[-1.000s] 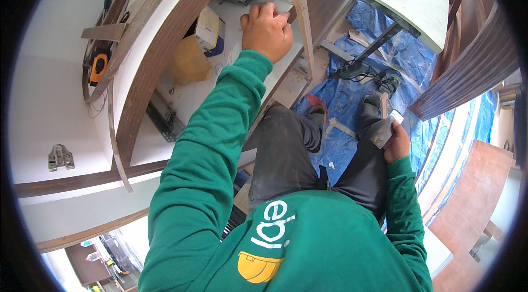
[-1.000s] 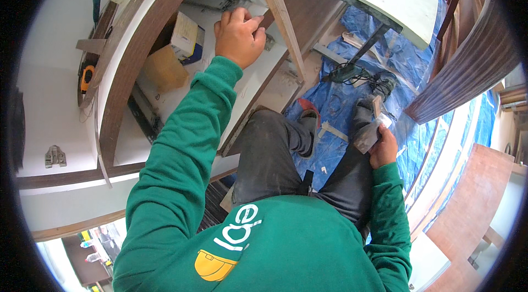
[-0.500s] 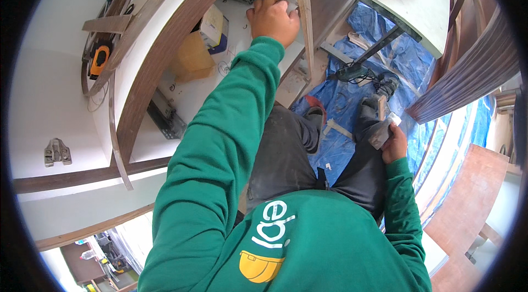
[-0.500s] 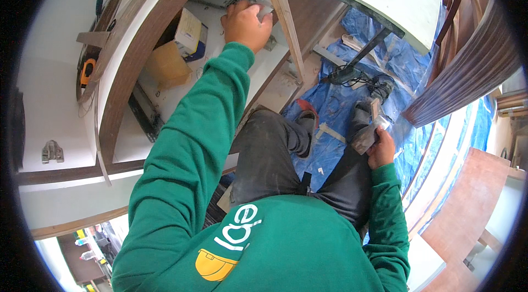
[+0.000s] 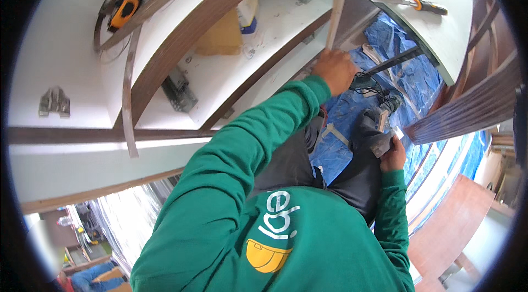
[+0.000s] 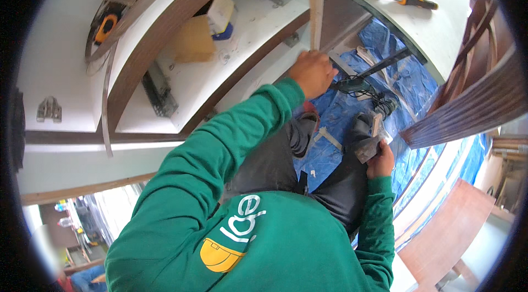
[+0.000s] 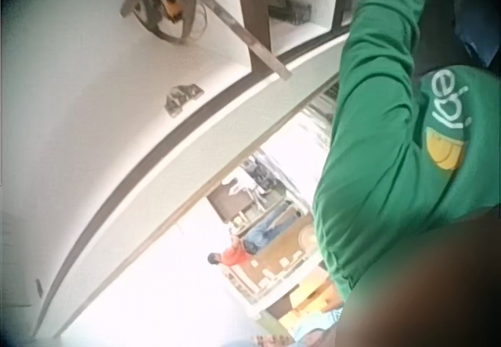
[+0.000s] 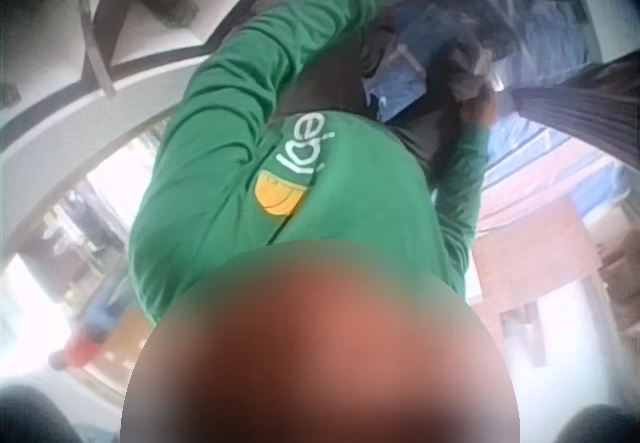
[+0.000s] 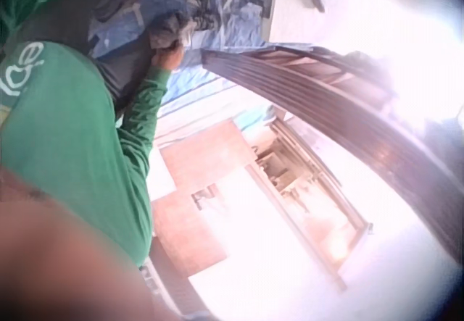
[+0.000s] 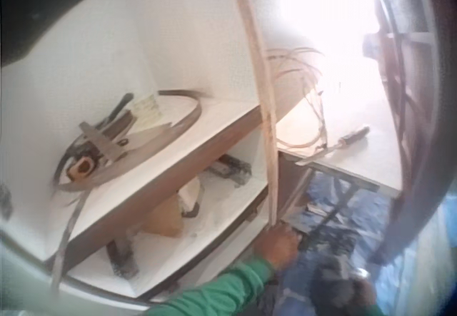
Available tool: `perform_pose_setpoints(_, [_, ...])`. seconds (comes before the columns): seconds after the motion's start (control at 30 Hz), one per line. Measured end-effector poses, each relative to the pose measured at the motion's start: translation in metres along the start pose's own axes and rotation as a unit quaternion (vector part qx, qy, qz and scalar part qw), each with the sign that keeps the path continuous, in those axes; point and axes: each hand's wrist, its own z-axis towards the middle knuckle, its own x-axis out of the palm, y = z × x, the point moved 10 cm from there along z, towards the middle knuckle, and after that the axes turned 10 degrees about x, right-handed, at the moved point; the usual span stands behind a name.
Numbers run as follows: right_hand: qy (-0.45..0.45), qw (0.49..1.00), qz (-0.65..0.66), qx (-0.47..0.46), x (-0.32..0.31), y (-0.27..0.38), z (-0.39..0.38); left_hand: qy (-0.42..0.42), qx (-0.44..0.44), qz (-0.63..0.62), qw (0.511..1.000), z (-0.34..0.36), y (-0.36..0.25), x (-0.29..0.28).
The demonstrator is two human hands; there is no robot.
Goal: The person applies edge banding to the edges of a wooden cabinet using a small ironing tool and a scraper. They press the banding onto the edge, smooth it with the tool, and trim excess material.
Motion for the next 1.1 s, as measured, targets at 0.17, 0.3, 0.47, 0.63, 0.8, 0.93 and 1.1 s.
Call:
perform_pose_setpoints(0.17, [0.005, 0.999, -0.038, 0.011, -0.002, 0.0, 0.0, 0.191, -0.127, -0.045, 0.972, -0.118, 0.016, 0.063])
perform_pose_setpoints(0.3, [-0.005, 0.997, -0.082, 0.008, -0.007, 0.003, -0.002, 0.248, -0.243, -0.106, 0.932, -0.228, 0.022, 0.062])
perform_pose_setpoints(0.47, [-0.004, 0.996, -0.091, 0.009, -0.005, 0.003, -0.002, 0.141, -0.423, -0.332, 0.831, -0.316, 0.039, 0.061])
perform_pose_setpoints(0.63, [-0.043, 0.994, -0.105, 0.007, -0.013, 0.001, -0.001, 0.074, -0.34, -0.336, 0.875, -0.307, 0.028, 0.032])
perform_pose_setpoints(0.8, [-0.033, 0.991, -0.128, -0.006, -0.015, 0.002, -0.003, 0.036, -0.18, -0.403, 0.897, -0.276, -0.015, -0.018])
perform_pose_setpoints(0.93, [-0.05, 0.993, -0.107, -0.017, -0.024, 0.006, -0.006, -0.24, -0.367, -0.512, 0.738, -0.304, 0.02, -0.044])
perform_pose_setpoints(1.1, [-0.06, 0.988, -0.142, -0.014, -0.032, 0.006, -0.008, -0.444, -0.432, -0.629, 0.469, -0.354, 0.034, -0.04])
